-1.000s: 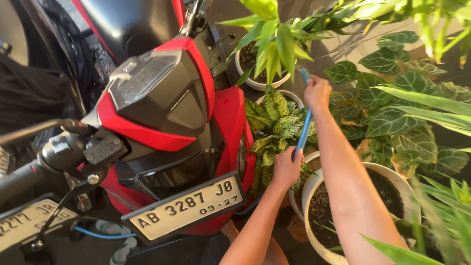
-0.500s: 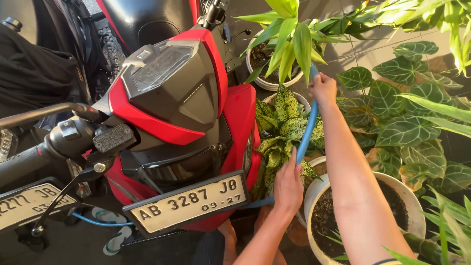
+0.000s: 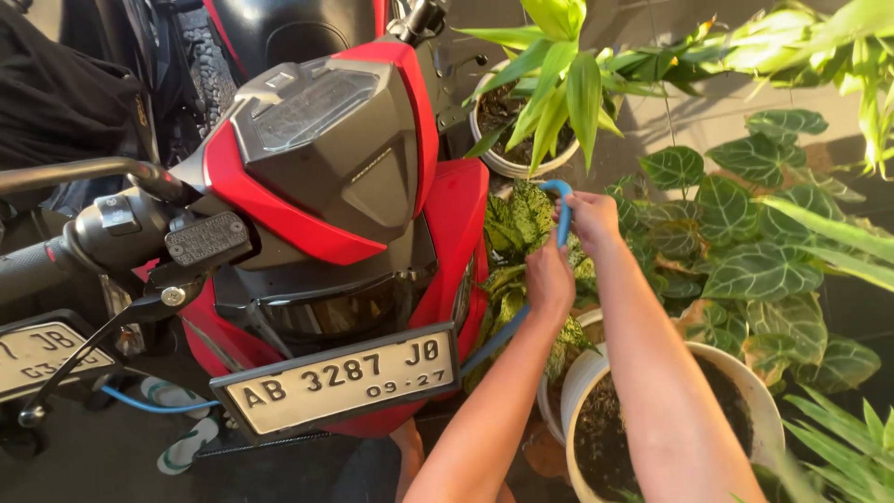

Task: Watering several potted plants in a garden using a blue hose.

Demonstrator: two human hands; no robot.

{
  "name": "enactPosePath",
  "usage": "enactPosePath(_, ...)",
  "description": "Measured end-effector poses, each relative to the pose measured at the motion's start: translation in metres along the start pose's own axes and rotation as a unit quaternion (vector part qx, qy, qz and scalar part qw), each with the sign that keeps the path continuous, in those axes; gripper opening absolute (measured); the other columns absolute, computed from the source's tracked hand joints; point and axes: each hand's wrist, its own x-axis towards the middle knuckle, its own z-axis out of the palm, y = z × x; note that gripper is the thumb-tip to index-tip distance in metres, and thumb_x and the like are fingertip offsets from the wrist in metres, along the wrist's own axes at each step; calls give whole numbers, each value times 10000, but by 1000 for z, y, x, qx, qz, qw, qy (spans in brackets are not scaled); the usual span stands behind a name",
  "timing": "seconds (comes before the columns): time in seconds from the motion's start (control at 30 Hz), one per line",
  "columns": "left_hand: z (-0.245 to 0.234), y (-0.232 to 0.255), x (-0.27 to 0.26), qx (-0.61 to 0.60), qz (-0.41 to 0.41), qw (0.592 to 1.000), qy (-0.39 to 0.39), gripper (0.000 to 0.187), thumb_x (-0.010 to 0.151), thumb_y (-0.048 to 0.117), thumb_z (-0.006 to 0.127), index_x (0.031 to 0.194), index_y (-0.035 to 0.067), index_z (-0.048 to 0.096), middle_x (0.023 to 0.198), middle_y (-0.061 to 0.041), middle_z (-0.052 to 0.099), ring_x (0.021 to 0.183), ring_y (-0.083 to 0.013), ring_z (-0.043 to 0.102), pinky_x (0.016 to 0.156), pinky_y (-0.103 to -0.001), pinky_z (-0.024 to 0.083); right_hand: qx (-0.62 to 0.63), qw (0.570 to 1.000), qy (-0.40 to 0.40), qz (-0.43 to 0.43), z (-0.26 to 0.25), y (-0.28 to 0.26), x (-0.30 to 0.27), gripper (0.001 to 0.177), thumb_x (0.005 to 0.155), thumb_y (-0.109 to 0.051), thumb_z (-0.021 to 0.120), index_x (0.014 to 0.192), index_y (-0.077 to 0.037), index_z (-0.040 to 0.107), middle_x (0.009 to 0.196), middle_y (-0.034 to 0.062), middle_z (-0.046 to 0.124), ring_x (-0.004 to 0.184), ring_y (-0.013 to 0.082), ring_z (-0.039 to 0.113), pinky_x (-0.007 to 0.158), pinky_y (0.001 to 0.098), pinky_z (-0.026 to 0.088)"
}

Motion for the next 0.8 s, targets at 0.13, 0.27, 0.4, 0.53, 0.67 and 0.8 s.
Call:
enactPosePath(0.13, 4, -20, -3, -36, 34, 999, 18, 458, 945, 112, 648, 1384, -11, 599, 891, -257, 709, 788, -416, 715, 707, -496, 562, 6, 995, 40, -86, -1, 9, 19, 295, 955, 37, 581, 1230, 136, 626, 883, 154, 709, 659, 179, 678, 593, 303, 591)
enactPosePath(0.27, -5, -19, -10, -38, 38, 998, -23, 283, 969, 162, 689, 1169, -38, 679, 896, -261, 697, 829, -442, 687, 732, -518, 534, 4, 988, 78, -131, -3, 1, 32, 356, 931, 74, 535, 1274, 69, 633, 875, 117, 715, 612, 131, 614, 526, 282, 529)
enactPosePath(0.4, 0, -45, -16, 20, 61, 997, -37, 307, 944, 104, 663, 1211, -43, 625, 1010, -248, 693, 927, -430, 670, 796, -503, 528, -10, 986, 99, -134, 1, 1, 37, 363, 954, 50, 518, 1291, 39, 655, 898, 87, 710, 617, 108, 607, 515, 266, 516)
enactPosePath(0.53, -10, -52, -28, 43, 20, 996, -77, 290, 973, 61, 606, 1254, -13, 614, 1084, -220, 687, 982, -421, 666, 815, -502, 528, -1, 986, 99, -131, -1, 5, 35, 342, 983, 25, 520, 1295, 43, 659, 916, 82, 691, 629, 103, 593, 526, 257, 512)
enactPosePath(0.67, -3, -62, -36, 40, 38, 994, -99, 446, 967, -20, 540, 1412, 0, 522, 1216, -214, 651, 1095, -403, 631, 895, -488, 515, -9, 984, 120, -131, -6, 6, 31, 337, 987, 14, 526, 1299, 31, 651, 928, 74, 688, 638, 100, 591, 531, 259, 514)
enactPosePath(0.8, 3, -69, -37, 48, 72, 991, -106, 564, 937, -77, 512, 1493, -17, 448, 1357, -224, 600, 1214, -399, 578, 1004, -465, 486, -15, 982, 140, -124, -10, 5, 23, 331, 988, 5, 527, 1291, 19, 660, 930, 62, 697, 637, 98, 591, 533, 265, 517)
